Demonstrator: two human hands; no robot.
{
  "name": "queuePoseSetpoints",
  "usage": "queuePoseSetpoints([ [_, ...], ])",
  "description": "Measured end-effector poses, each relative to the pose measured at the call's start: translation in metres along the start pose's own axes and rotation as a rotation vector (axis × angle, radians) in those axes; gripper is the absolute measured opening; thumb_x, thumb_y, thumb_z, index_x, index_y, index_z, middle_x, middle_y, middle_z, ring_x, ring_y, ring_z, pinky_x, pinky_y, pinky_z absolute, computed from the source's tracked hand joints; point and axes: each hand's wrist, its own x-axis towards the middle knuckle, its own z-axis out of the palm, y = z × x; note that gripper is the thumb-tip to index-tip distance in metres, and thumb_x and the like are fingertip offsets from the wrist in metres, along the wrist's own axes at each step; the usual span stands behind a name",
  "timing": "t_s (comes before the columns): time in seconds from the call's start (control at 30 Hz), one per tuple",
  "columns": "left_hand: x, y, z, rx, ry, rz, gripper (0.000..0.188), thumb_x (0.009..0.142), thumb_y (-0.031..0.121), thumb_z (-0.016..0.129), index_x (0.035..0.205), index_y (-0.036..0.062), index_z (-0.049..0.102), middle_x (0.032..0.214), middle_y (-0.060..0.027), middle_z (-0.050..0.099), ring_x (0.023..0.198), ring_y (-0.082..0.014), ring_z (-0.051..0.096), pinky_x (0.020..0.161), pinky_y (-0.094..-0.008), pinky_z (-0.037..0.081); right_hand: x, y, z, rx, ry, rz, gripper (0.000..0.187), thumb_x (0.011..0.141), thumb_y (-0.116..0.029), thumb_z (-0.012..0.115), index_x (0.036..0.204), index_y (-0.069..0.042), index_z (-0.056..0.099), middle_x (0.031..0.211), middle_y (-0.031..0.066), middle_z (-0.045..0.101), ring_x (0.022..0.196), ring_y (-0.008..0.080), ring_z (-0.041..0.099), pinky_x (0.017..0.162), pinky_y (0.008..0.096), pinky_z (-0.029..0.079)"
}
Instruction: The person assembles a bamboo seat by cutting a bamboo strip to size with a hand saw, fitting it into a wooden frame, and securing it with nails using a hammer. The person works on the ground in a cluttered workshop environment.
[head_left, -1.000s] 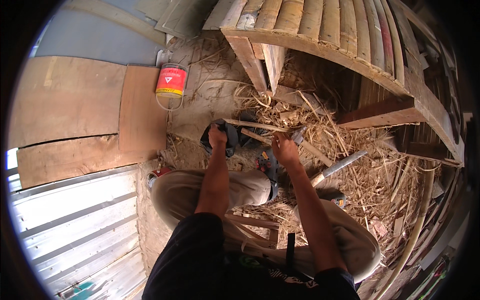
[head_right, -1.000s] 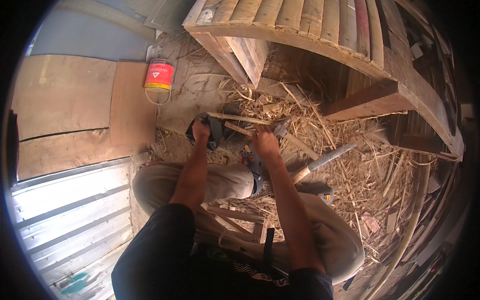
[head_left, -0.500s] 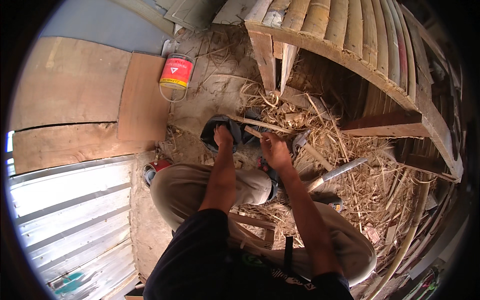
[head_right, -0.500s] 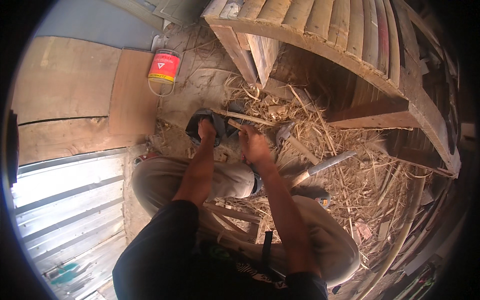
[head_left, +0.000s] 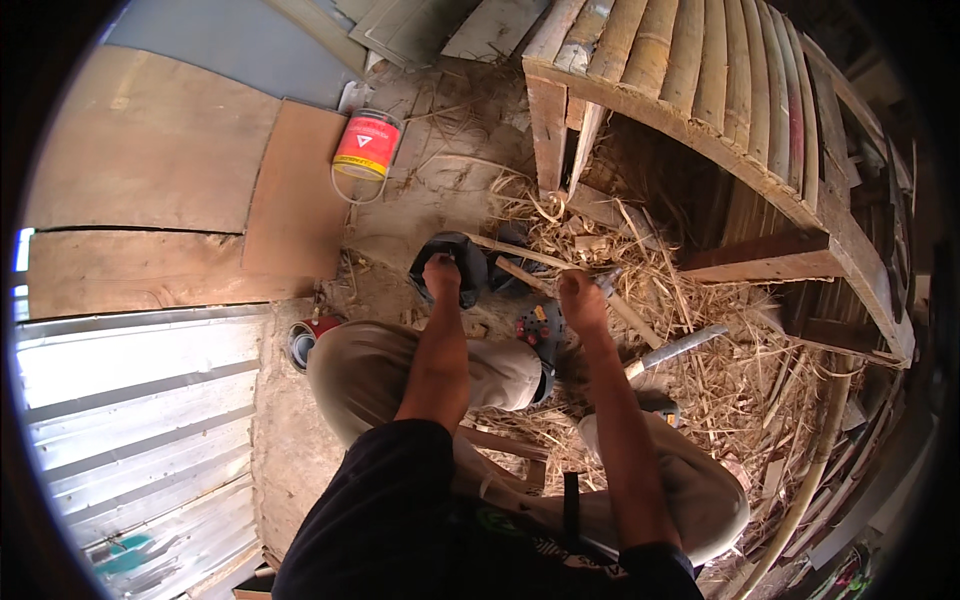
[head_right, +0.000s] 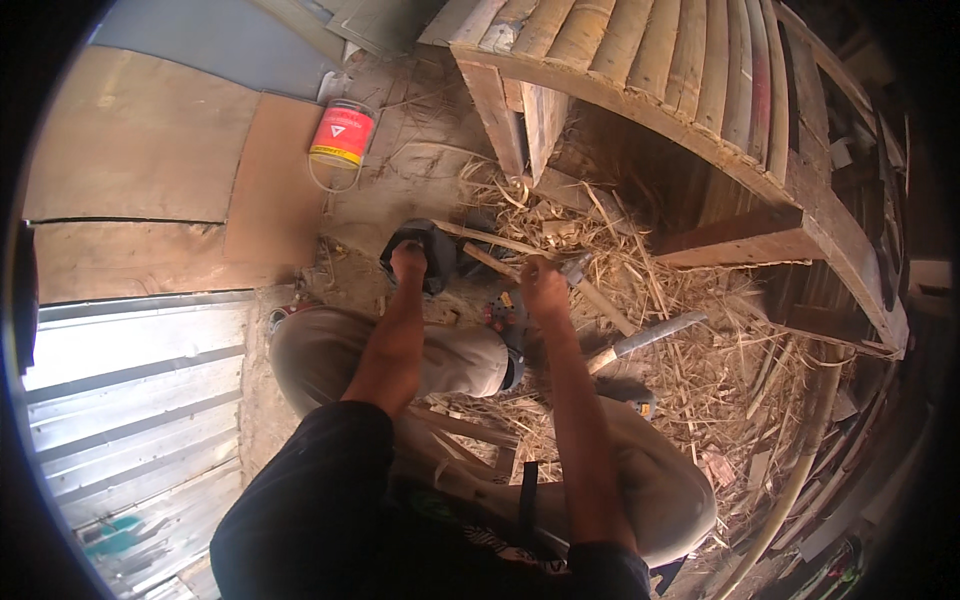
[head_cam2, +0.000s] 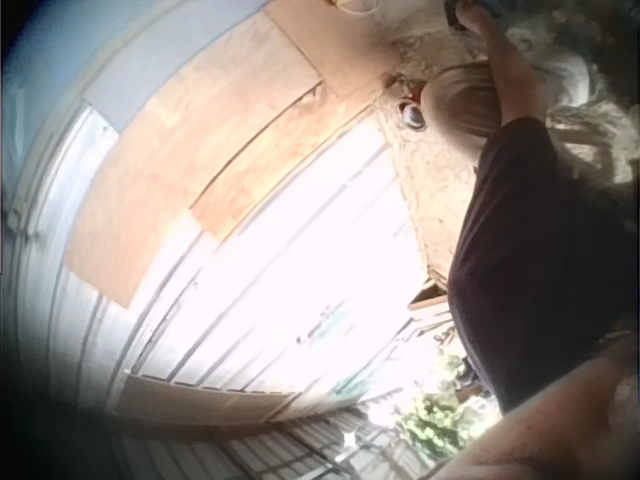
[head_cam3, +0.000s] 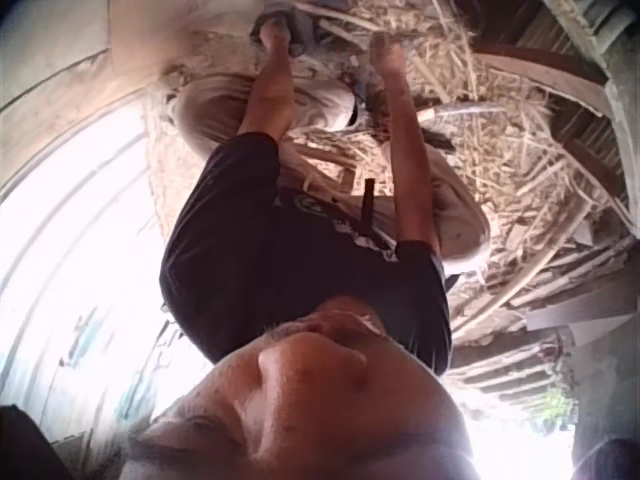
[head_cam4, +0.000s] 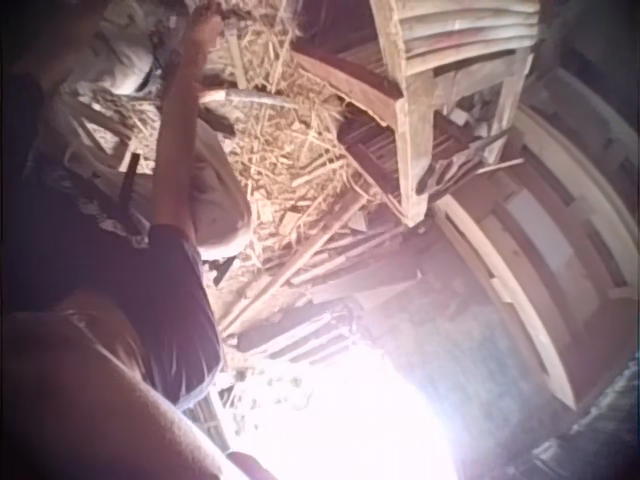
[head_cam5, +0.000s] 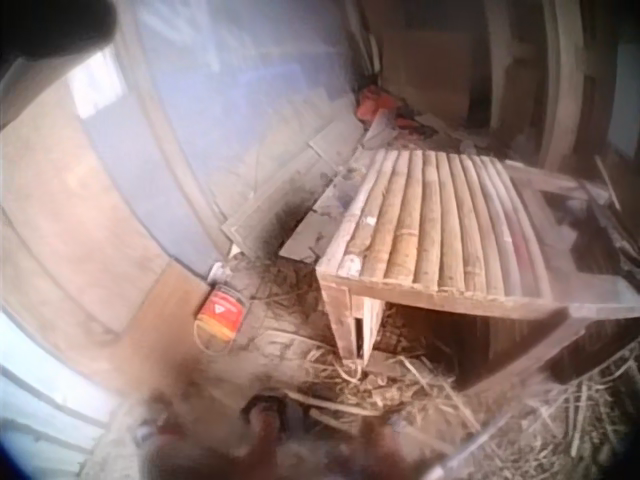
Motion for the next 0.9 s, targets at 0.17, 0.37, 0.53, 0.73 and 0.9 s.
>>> queuePoseSetpoints([
  [0.17, -0.009, 0.003, -0.037, -0.789, -0.202, -0.288, 0.025, 0.094, 0.020, 0.067, 0.116, 0.0092, 0.071, 0.100, -0.0046, 0.072, 0.075, -0.0151, 0.063, 0.065, -0.0324, 0.053, -0.002, 0.033, -0.020, -0.247, 0.153, 0.161, 0.020, 0.091, -0.022, 0.059, 0.099, -0.005, 0.066, 0.087, 0.0202, 0.070, 0.081, 0.0405, 0.068, 0.072, 0.0474, 0.054],
  [0.37, -0.013, -0.005, -0.041, -0.675, -0.127, -0.174, 0.026, 0.092, 0.019, 0.070, 0.115, 0.0076, 0.071, 0.103, -0.0065, 0.072, 0.086, -0.0205, 0.066, 0.071, -0.0391, 0.055, -0.029, 0.061, -0.037, -0.351, 0.145, 0.250, 0.018, 0.091, -0.021, 0.058, 0.095, -0.005, 0.065, 0.089, 0.0211, 0.070, 0.081, 0.0413, 0.067, 0.070, 0.0482, 0.052],
  [0.53, -0.009, -0.004, -0.019, -0.135, -0.210, -0.012, 0.030, 0.092, 0.017, 0.066, 0.122, 0.0119, 0.066, 0.117, -0.0140, 0.066, 0.102, -0.0330, 0.064, 0.080, -0.0486, 0.057, -0.029, 0.047, -0.027, -0.347, 0.060, 0.197, 0.019, 0.092, -0.021, 0.058, 0.097, -0.003, 0.065, 0.087, 0.0214, 0.069, 0.081, 0.0397, 0.067, 0.070, 0.0455, 0.052],
  [0.73, -0.011, 0.008, 0.014, 0.261, -0.216, 0.050, 0.044, 0.098, 0.020, 0.057, 0.142, 0.0201, 0.049, 0.148, -0.0163, 0.039, 0.129, -0.0365, 0.047, 0.100, -0.0556, 0.054, -0.005, -0.022, 0.001, -0.064, 0.034, -0.074, 0.016, 0.090, -0.012, 0.062, 0.102, -0.003, 0.065, 0.086, 0.0218, 0.068, 0.078, 0.0401, 0.068, 0.069, 0.0449, 0.054],
  [0.9, 0.003, 0.000, 0.023, 0.170, -0.046, 0.093, 0.036, 0.093, 0.007, 0.055, 0.128, 0.0093, 0.063, 0.136, -0.0190, 0.054, 0.124, -0.0380, 0.052, 0.099, -0.0510, 0.051, -0.008, -0.045, 0.014, 0.000, -0.044, -0.029, 0.016, 0.090, -0.012, 0.061, 0.103, -0.004, 0.066, 0.087, 0.0211, 0.069, 0.082, 0.0401, 0.067, 0.071, 0.0451, 0.054],
])
